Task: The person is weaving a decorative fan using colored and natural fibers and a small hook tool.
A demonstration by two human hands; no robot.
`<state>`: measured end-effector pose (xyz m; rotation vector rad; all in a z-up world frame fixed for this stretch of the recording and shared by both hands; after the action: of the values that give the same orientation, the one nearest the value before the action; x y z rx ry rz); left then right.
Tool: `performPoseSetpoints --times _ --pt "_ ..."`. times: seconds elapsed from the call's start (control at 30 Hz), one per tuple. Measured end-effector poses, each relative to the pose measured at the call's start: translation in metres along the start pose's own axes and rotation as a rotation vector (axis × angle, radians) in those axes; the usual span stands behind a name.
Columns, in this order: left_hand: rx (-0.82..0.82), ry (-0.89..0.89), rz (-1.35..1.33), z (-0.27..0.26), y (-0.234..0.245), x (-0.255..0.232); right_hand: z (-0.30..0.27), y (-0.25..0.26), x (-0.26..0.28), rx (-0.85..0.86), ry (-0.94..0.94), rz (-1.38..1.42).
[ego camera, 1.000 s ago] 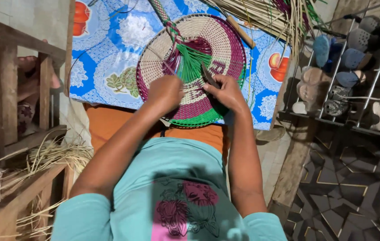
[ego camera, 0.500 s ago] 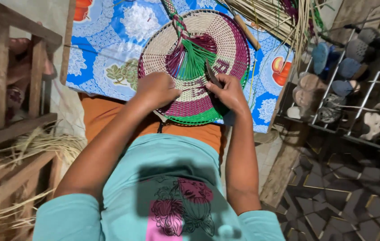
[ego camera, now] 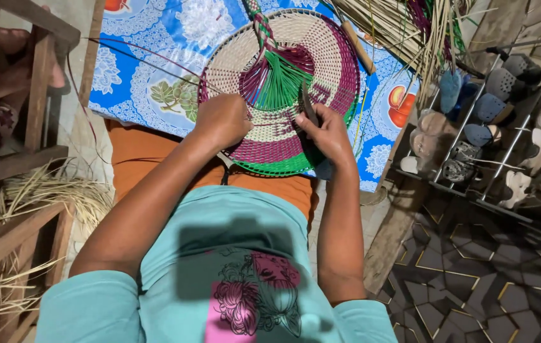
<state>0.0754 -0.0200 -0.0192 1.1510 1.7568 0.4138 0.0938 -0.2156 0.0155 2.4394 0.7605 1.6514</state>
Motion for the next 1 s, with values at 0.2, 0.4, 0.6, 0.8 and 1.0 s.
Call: performPoseSetpoints --times 0.2,0.4,0.6,0.8,1.0 --pt "0.045 0.012 0.012 0.004 -0.003 0.007 -0.007 0.009 -0.002 -0.136 0.119 0.135" --pt "0.055 0.007 0.01 0.006 -0.003 0.007 -0.046 0.018 0.047 -0.254 0.137 0.034" --pt "0.058 0.001 0.026 0.003 0.004 0.002 -0.07 0.021 0.08 -0.227 0.092 -0.373" --pt "0.05 0.005 0.025 0.001 0.007 0.0 -0.075 0.012 0.089 -0.147 -0.002 -0.558" --pt "0.064 0.003 0.032 0.007 -0.006 0.005 -0.074 0.002 0.086 -0.057 -0.146 -0.67"
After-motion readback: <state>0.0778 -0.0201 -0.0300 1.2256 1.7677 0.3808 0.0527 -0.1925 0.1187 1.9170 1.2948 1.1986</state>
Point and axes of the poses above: each hand's wrist, its own z-axis towards the middle knuckle, its own y-axis out of the back of the hand, x = y × z, the point moved 7 cm from there along z, towards the middle knuckle, and after that the axes turned 5 degrees about z, right-handed, at the moved point
